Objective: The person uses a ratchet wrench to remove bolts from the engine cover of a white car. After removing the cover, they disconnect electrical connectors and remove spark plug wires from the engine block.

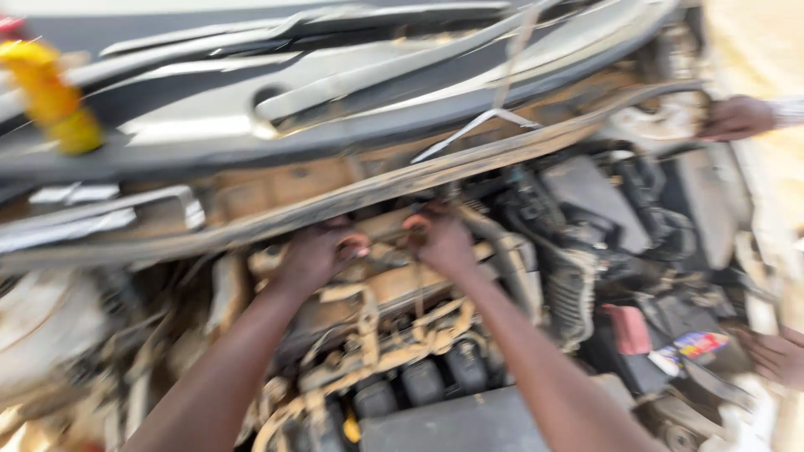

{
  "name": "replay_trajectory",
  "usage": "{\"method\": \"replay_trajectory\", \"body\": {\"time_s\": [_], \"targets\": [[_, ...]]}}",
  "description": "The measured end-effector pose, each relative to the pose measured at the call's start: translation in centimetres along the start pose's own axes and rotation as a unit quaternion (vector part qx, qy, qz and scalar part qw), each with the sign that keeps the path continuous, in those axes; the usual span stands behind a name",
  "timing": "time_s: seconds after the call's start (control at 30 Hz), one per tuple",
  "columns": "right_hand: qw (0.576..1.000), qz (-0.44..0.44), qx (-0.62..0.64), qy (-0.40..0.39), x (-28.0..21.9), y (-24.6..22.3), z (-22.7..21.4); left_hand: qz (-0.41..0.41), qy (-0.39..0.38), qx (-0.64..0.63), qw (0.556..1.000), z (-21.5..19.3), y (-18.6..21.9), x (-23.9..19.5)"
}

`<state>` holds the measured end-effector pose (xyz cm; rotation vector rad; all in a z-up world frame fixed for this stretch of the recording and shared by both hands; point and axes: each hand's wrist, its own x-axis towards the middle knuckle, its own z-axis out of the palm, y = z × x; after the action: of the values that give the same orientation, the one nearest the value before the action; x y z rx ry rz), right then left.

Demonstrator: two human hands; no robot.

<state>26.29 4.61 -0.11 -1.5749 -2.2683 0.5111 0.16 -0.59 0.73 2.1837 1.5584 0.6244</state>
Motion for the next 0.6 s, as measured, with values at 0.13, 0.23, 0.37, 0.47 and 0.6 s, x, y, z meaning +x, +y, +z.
{"method": "replay_trajectory", "body": {"time_s": [0.13, 0.23, 0.37, 0.47, 0.6], "targets": [[0.992, 0.071, -0.101, -0.031, 0.4, -0.7, 1.1, 0.004, 0.025, 0.076, 0.997, -0.3, 1.7, -0.5], [0.991, 0.003, -0.013, 0.135, 0.2, 1.7, 4.7, -0.238, -0.195, 0.041, 0.951, 0.1, 1.6, 1.0], [0.998, -0.005, 0.007, 0.060, -0.6, -0.5, 0.6, -0.073, -0.039, -0.143, 0.986, 15.5, -22.0, 3.0], [0.996, 0.073, 0.023, -0.047, -1.0, -2.3, -3.2, -0.240, -0.069, -0.221, 0.943, 16.5, -20.5, 2.7], [0.947, -0.208, 0.071, 0.234, 1.1, 2.3, 4.9, -0.242, -0.170, 0.105, 0.950, 1.9, -1.1, 0.7]]}}
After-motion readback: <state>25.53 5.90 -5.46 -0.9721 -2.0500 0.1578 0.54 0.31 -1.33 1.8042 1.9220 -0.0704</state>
